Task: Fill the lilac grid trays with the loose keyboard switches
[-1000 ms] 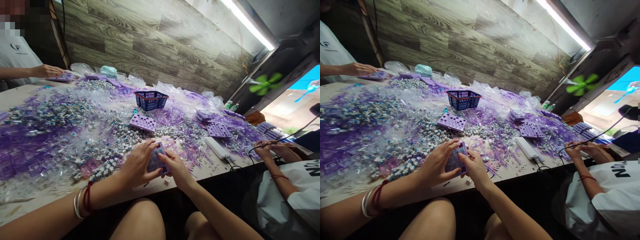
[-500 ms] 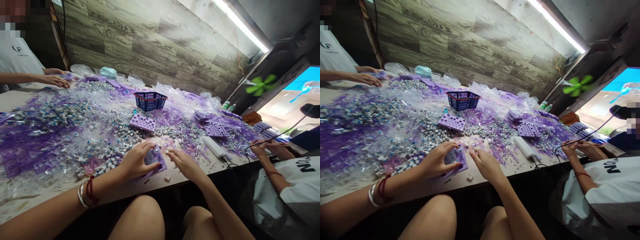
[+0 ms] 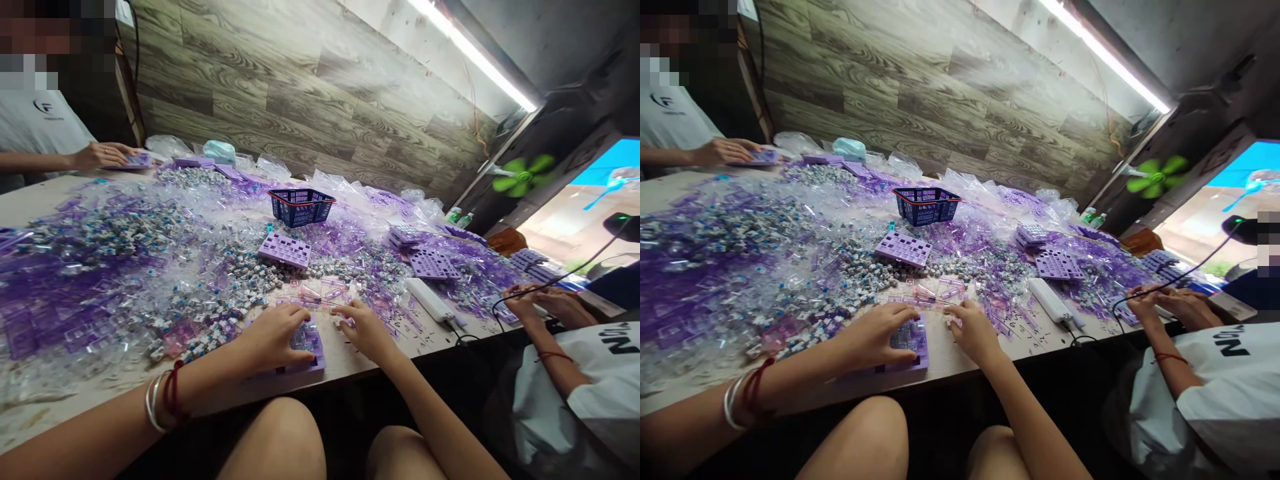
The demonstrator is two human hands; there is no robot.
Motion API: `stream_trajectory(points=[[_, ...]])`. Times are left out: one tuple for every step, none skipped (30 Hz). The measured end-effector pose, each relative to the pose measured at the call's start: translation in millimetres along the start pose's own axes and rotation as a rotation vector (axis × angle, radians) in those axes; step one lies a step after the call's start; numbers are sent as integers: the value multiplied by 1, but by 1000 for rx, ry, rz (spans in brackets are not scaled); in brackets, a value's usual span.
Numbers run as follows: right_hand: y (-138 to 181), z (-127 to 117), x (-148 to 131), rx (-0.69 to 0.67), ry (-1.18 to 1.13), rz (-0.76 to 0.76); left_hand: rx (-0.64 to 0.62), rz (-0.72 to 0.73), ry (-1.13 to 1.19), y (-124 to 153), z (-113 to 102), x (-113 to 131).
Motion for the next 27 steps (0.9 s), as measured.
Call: stream_trajectory(points=[[-7,-3,3,60,11,7,1,1,-20,0,0,0],[-14,-5,4,112,29,7,6,3,-38,0,0,0],[-22,-6,4,148,56,0,16,7,-50,0,-1,0],[-29,-5,3,163,92,-17,30,12,-54,0,-1,0],[-37,-3,2,156,126,-40,45,18,-52,-1,-2,0],[-44,0,1,136,154,-63,58,23,-46,-2,-2,-1],[-52,3,1,110,172,-84,73,29,-38,-3,-2,-2],[-59,5,2,86,183,-101,86,39,-28,-5,-1,-4],[-66,7,4,65,189,-114,101,55,-12,-7,-1,-5],[-73,8,5,49,193,-122,119,77,11,-8,-1,-5],[-79,10,7,30,197,-131,146,104,41,-10,-2,-6],[-84,11,9,9,203,-139,181,130,77,-10,-5,-6],[-89,13,10,-11,211,-145,223,153,113,-10,-8,-6],[-93,14,10,-26,220,-147,273,170,146,-9,-13,-7],[-96,15,11,-37,231,-145,329,172,169,-8,-18,-9],[-98,16,11,-44,244,-141,383,155,181,-7,-25,-12],[-99,16,11,-49,257,-135,428,120,174,-5,-31,-17],[-100,17,10,-51,269,-128,462,69,147,-4,-37,-24],[-101,17,10,-53,280,-122,486,7,101,-3,-44,-32],[-102,18,9,-56,288,-118,501,-61,44,-3,-50,-41],[-102,19,9,-58,293,-114,508,-128,-15,-2,-57,-52],[-104,20,9,-58,295,-111,513,-187,-64,0,-63,-63],[-105,21,10,-58,294,-109,520,-242,-94,1,-70,-74],[-107,23,10,-56,290,-110,520,-292,-99,3,-75,-85],[-109,24,10,-54,281,-112,509,-334,-86,4,-79,-96],[-111,26,9,-50,268,-115,488,-366,-64,4,-82,-105],[-113,26,9,-46,251,-117,458,-386,-39,4,-83,-112]])
Point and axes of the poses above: each hand's wrist, its own y-axis away from the middle knuckle, its own z-axis out of the palm, x = y × z, the point moved 8 cm from there along -y, towards the middle knuckle, and after that the axes turned 8 degrees about y, right-handed, at the moved point
